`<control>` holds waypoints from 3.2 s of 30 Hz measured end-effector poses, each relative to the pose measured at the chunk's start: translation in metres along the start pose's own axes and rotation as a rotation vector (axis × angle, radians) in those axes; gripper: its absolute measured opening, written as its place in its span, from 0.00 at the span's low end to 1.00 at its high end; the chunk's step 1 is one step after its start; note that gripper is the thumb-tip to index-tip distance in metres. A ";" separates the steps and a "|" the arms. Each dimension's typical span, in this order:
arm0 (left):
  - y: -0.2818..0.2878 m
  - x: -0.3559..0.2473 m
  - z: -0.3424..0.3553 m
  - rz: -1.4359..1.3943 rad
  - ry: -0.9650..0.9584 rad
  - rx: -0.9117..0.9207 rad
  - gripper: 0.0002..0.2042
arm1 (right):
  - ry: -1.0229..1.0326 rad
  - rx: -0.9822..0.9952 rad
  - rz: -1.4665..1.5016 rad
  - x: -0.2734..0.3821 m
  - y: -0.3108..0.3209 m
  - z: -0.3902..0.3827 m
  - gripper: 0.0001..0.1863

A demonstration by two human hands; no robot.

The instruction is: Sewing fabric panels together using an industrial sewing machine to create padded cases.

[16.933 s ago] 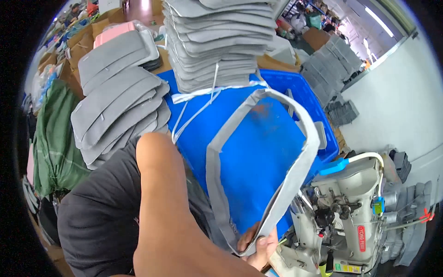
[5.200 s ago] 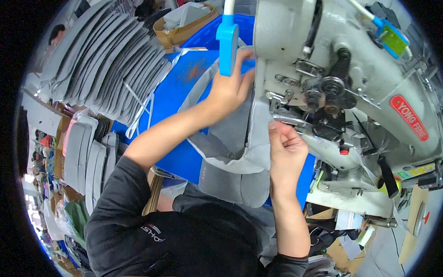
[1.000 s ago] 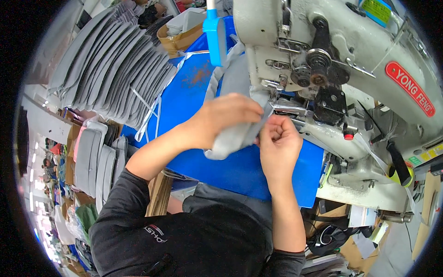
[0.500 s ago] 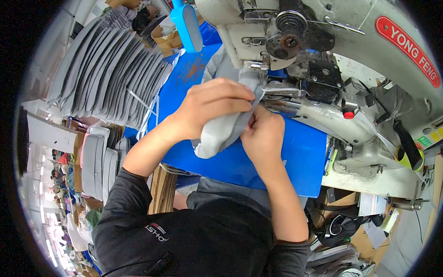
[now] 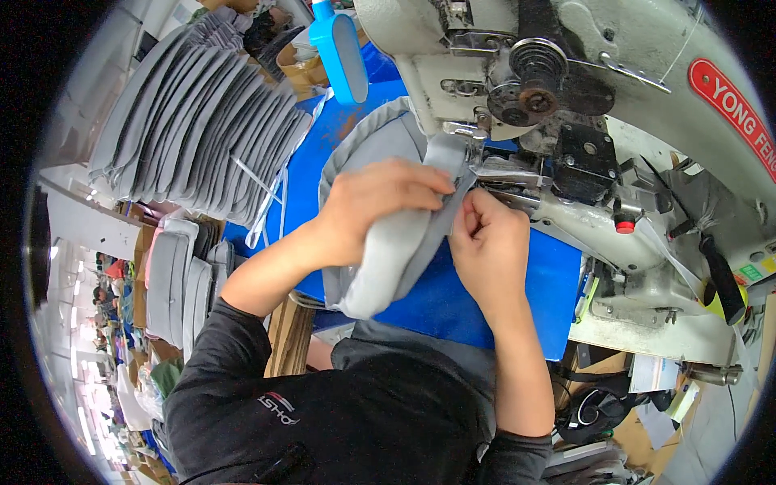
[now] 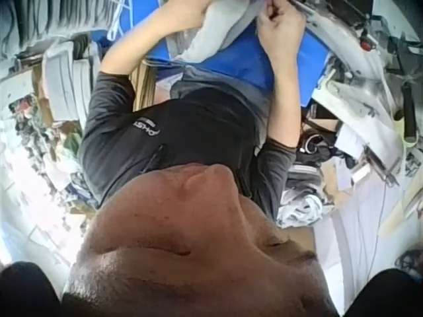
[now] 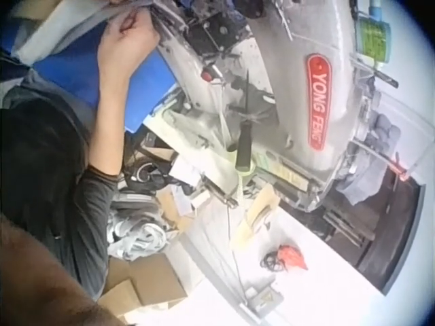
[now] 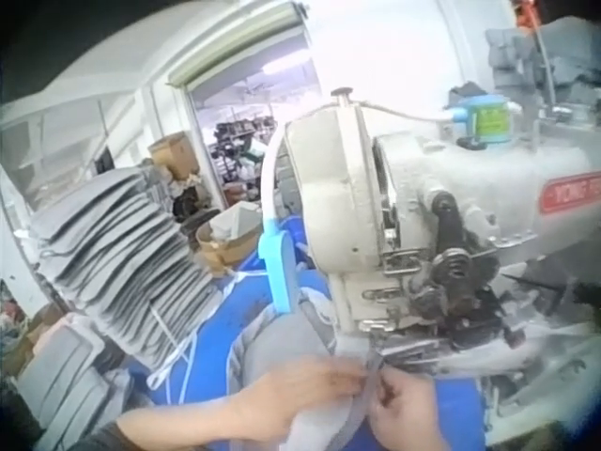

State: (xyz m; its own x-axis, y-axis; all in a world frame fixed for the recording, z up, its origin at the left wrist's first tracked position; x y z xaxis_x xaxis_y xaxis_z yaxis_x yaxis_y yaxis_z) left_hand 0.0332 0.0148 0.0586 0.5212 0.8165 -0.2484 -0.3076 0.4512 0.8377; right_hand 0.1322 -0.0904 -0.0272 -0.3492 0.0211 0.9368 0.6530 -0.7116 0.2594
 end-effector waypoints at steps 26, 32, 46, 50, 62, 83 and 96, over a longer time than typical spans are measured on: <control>-0.016 -0.006 0.010 0.517 -0.161 0.059 0.10 | -0.044 0.068 0.087 0.009 0.005 -0.002 0.08; -0.020 -0.029 -0.004 0.529 -0.058 -0.014 0.17 | -0.020 -0.001 0.233 0.009 0.015 0.000 0.08; -0.015 -0.038 -0.010 0.258 -0.001 -0.023 0.20 | -0.044 0.009 0.317 0.015 0.006 -0.013 0.17; -0.014 -0.053 -0.013 0.259 0.025 -0.011 0.19 | -0.069 0.028 0.326 0.010 0.010 -0.008 0.18; -0.016 -0.045 -0.004 0.283 0.146 -0.074 0.17 | -0.051 0.008 0.385 0.015 0.006 -0.011 0.10; -0.010 -0.033 -0.006 0.182 0.195 0.016 0.20 | -0.184 0.067 0.324 0.016 0.005 -0.038 0.10; -0.014 -0.053 -0.009 0.591 -0.281 -0.207 0.15 | -0.045 0.001 0.337 0.000 0.004 -0.015 0.06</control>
State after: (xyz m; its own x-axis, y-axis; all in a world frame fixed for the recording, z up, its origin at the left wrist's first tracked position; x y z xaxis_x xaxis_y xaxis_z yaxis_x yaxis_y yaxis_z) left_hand 0.0028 -0.0311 0.0557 0.3973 0.8348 0.3811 -0.7355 0.0413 0.6763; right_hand 0.1246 -0.1033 -0.0294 -0.0833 -0.1842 0.9794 0.7273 -0.6831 -0.0666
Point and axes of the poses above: each hand's wrist, its own z-axis towards the middle knuckle, its own y-axis out of the back of the hand, x = y × z, the point moved 6 cm from there along z, towards the middle knuckle, and after that the axes turned 8 degrees about x, right-handed, at the moved point
